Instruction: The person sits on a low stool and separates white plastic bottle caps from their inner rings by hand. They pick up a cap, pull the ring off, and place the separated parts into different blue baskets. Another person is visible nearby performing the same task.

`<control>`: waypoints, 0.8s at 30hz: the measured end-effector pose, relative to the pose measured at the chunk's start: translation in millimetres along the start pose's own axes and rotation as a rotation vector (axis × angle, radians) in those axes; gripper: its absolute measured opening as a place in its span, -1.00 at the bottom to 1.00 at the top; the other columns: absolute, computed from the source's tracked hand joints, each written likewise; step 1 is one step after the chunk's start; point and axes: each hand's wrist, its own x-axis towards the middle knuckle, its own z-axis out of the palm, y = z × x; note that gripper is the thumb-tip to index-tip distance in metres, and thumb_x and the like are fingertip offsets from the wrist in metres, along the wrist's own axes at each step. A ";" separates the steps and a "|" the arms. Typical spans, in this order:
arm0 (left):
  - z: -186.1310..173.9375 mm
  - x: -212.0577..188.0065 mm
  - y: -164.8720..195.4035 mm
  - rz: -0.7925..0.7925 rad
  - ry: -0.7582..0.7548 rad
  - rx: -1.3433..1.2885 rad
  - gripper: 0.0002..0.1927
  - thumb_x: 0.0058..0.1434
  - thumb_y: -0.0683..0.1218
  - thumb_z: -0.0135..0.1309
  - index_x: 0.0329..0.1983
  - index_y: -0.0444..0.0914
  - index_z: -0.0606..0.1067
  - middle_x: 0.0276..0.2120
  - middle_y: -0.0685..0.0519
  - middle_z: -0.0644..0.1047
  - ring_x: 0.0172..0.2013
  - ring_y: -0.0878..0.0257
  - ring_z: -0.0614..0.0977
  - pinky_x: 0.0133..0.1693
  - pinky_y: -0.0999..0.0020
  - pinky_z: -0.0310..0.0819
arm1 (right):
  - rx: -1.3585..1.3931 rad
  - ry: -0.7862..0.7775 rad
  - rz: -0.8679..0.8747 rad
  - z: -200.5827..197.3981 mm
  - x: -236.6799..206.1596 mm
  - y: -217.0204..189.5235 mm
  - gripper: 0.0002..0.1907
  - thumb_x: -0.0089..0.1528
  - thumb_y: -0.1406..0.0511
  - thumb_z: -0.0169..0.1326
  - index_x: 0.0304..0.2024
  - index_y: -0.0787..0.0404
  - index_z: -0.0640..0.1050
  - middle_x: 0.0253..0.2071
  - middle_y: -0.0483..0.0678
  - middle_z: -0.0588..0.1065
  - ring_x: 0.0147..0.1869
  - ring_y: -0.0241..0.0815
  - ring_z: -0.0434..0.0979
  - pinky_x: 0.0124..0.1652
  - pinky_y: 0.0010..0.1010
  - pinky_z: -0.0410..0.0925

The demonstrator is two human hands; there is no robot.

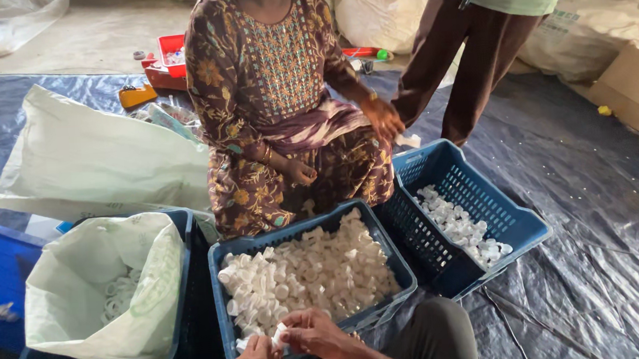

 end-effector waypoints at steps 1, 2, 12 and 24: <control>-4.6 0.4 -1.4 0.014 -0.065 -0.027 -0.67 0.24 0.16 0.11 -0.13 -0.14 0.45 -0.28 -0.02 0.50 -0.31 -0.07 0.66 -0.36 0.03 0.55 | 0.045 -0.060 -0.031 0.6 -5.5 -6.0 -0.76 0.34 0.26 0.19 -0.01 0.27 0.59 -0.23 -0.18 0.60 -0.21 -0.46 0.54 -0.23 -0.64 0.36; -8.8 -0.9 -2.7 0.109 -0.066 -0.157 -0.70 0.29 0.12 0.09 -0.11 -0.18 0.46 -0.27 -0.03 0.52 -0.29 -0.04 0.66 -0.33 0.06 0.52 | 0.087 -0.124 -0.057 2.2 -10.9 -13.7 -0.75 0.35 0.29 0.18 0.04 0.29 0.58 -0.14 -0.17 0.63 -0.11 -0.45 0.59 -0.12 -0.63 0.41; -15.5 -21.9 -25.4 -0.119 -0.763 -1.437 -0.71 0.40 0.04 0.05 -0.05 -0.27 0.56 -0.44 0.18 0.38 -0.40 0.40 0.40 -0.34 0.46 0.21 | -0.639 -0.258 -0.350 25.4 -45.2 -90.0 -0.56 0.27 0.47 0.18 0.21 0.20 0.53 -0.12 -0.02 0.63 -0.07 -0.24 0.67 -0.08 -0.42 0.48; -91.9 -31.1 25.8 -0.130 -0.416 -0.706 -0.65 0.36 0.09 0.01 -0.19 -0.30 0.53 -0.54 0.08 0.45 -0.46 0.26 0.47 -0.38 0.25 0.38 | -0.584 -0.131 -0.200 11.6 -25.2 -45.0 -0.56 0.19 0.40 0.28 0.13 0.32 0.57 -0.26 -0.04 0.58 -0.22 -0.32 0.52 -0.22 -0.46 0.41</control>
